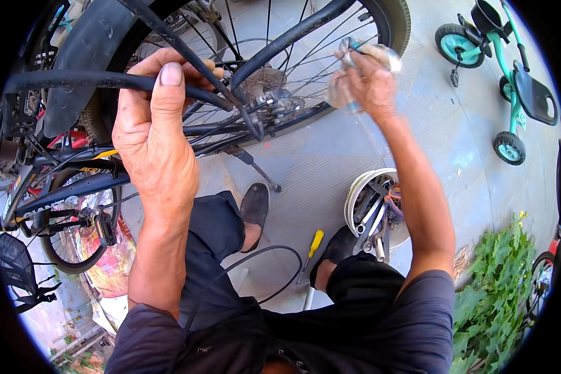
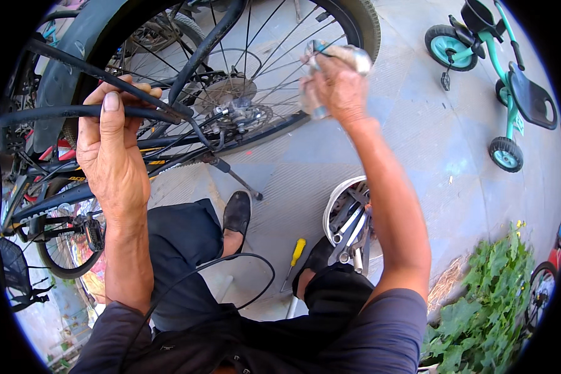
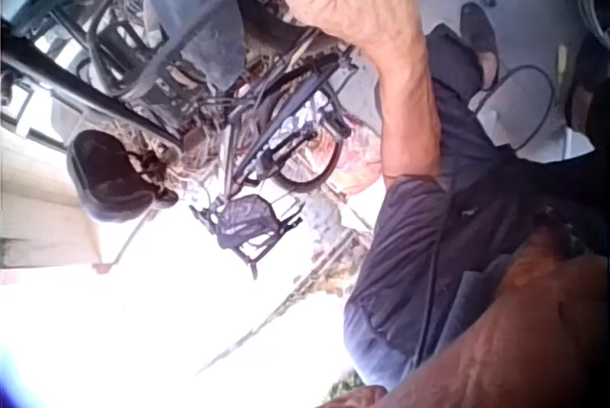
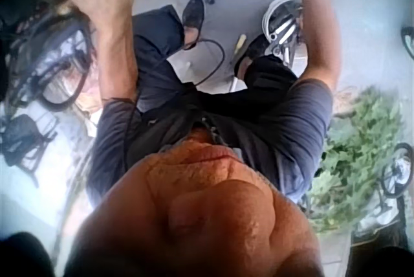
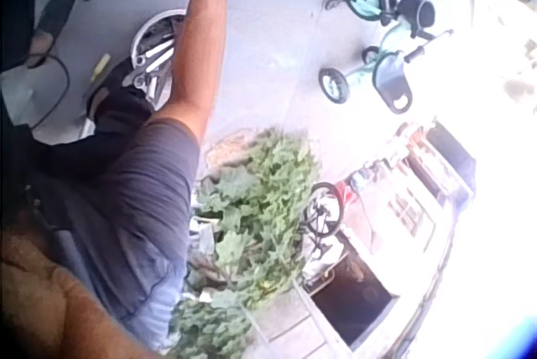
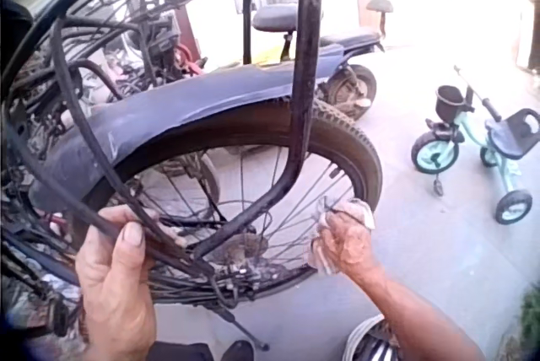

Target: The person uses a multi-tool to tighten a bolt on the bicycle seat post. They then use a cloth to wipe the bicycle frame and the rear wheel area.

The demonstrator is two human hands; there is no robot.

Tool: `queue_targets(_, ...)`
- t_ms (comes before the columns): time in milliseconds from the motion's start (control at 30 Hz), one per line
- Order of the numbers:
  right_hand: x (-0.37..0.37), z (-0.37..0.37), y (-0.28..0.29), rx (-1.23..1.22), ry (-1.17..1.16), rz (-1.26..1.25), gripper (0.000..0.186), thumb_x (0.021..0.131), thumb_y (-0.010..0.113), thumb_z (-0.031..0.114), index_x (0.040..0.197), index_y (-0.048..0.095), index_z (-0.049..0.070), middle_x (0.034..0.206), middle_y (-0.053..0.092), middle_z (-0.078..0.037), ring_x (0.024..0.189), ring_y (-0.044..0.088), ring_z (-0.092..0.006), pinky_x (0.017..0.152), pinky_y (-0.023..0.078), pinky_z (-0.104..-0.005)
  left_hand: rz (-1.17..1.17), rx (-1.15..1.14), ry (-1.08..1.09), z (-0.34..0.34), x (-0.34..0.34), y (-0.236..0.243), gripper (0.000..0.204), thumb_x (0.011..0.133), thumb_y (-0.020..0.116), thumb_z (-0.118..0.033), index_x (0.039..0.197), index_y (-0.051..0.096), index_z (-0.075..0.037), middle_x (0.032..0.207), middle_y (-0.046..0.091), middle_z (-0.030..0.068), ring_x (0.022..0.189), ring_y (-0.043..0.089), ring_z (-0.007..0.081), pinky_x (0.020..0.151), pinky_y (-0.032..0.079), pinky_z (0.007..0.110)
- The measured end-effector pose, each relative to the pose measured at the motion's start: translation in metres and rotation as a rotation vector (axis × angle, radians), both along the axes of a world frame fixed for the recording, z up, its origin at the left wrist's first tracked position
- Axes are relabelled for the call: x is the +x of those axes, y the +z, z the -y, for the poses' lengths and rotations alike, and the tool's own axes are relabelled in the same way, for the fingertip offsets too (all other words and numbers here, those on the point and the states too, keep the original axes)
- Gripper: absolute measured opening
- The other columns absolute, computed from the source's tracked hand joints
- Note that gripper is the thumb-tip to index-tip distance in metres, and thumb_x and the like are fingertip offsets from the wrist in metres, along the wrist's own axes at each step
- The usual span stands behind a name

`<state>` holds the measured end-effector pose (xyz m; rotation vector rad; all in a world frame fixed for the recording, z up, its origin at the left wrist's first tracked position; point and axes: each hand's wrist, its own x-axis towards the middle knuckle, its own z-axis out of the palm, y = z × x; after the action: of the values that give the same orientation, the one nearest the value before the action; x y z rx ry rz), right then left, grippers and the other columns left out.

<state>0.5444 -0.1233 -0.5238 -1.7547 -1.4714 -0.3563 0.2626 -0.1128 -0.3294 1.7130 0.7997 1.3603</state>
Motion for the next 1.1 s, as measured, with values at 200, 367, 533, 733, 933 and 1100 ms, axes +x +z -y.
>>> queue_targets(200,0.006,0.007,-0.014,0.027,-0.013,-0.177,0.026,0.089,0.065,0.016,0.115,0.07,0.011,0.098,0.073,-0.01,0.081,0.072,-0.0249,0.075,0.059,-0.0372,0.004,-0.01,-0.037,-0.002,-0.001,-0.001,0.022,0.102,0.058,-0.018,0.112,0.063,0.001,0.095,0.069,0.0105,0.086,0.064,0.0149,0.083,0.052,0.029)
queue_targets(367,-0.037,0.017,-0.023,-0.024,0.215,-0.019,0.035,0.085,0.07,0.009,0.12,0.067,0.01,0.107,0.069,-0.017,0.096,0.068,-0.0376,0.082,0.056,-0.0438,-0.047,0.018,-0.036,-0.005,-0.006,-0.003,0.025,0.103,0.055,-0.019,0.12,0.061,-0.001,0.104,0.069,0.0156,0.096,0.07,0.0253,0.086,0.057,0.035)
queue_targets(533,0.01,0.02,-0.027,-0.103,-0.195,-0.27,0.032,0.088,0.067,0.015,0.12,0.069,0.009,0.109,0.069,-0.019,0.096,0.068,-0.0369,0.085,0.054,-0.0413,-0.069,0.034,-0.063,-0.009,-0.01,-0.007,0.026,0.104,0.055,-0.019,0.12,0.061,-0.001,0.103,0.069,0.0154,0.096,0.07,0.0258,0.086,0.057,0.036)
queue_targets(733,-0.011,0.012,-0.039,-0.036,-0.043,-0.35,0.038,0.086,0.067,0.016,0.123,0.068,0.01,0.109,0.07,-0.018,0.092,0.07,-0.0364,0.082,0.057,-0.0414,0.026,0.029,-0.03,-0.004,0.001,-0.005,0.022,0.102,0.058,-0.018,0.112,0.063,0.001,0.092,0.069,0.0088,0.084,0.063,0.0139,0.08,0.052,0.028)
queue_targets(933,-0.042,0.014,-0.035,-0.099,0.141,-0.117,0.035,0.086,0.067,0.012,0.121,0.069,0.012,0.105,0.07,-0.016,0.085,0.07,-0.0345,0.074,0.058,-0.0419,0.036,0.034,-0.023,-0.004,0.001,-0.005,0.022,0.102,0.058,-0.017,0.112,0.063,0.002,0.092,0.069,0.0097,0.084,0.064,0.0144,0.08,0.052,0.028)
queue_targets(1100,0.007,0.008,-0.03,-0.279,-0.18,-0.372,0.036,0.083,0.068,0.013,0.119,0.069,0.017,0.097,0.071,-0.013,0.079,0.07,-0.0316,0.068,0.058,-0.0419,0.033,0.013,-0.028,-0.004,0.001,-0.005,0.023,0.102,0.058,-0.018,0.112,0.063,0.002,0.092,0.069,0.0102,0.086,0.065,0.015,0.081,0.053,0.029)
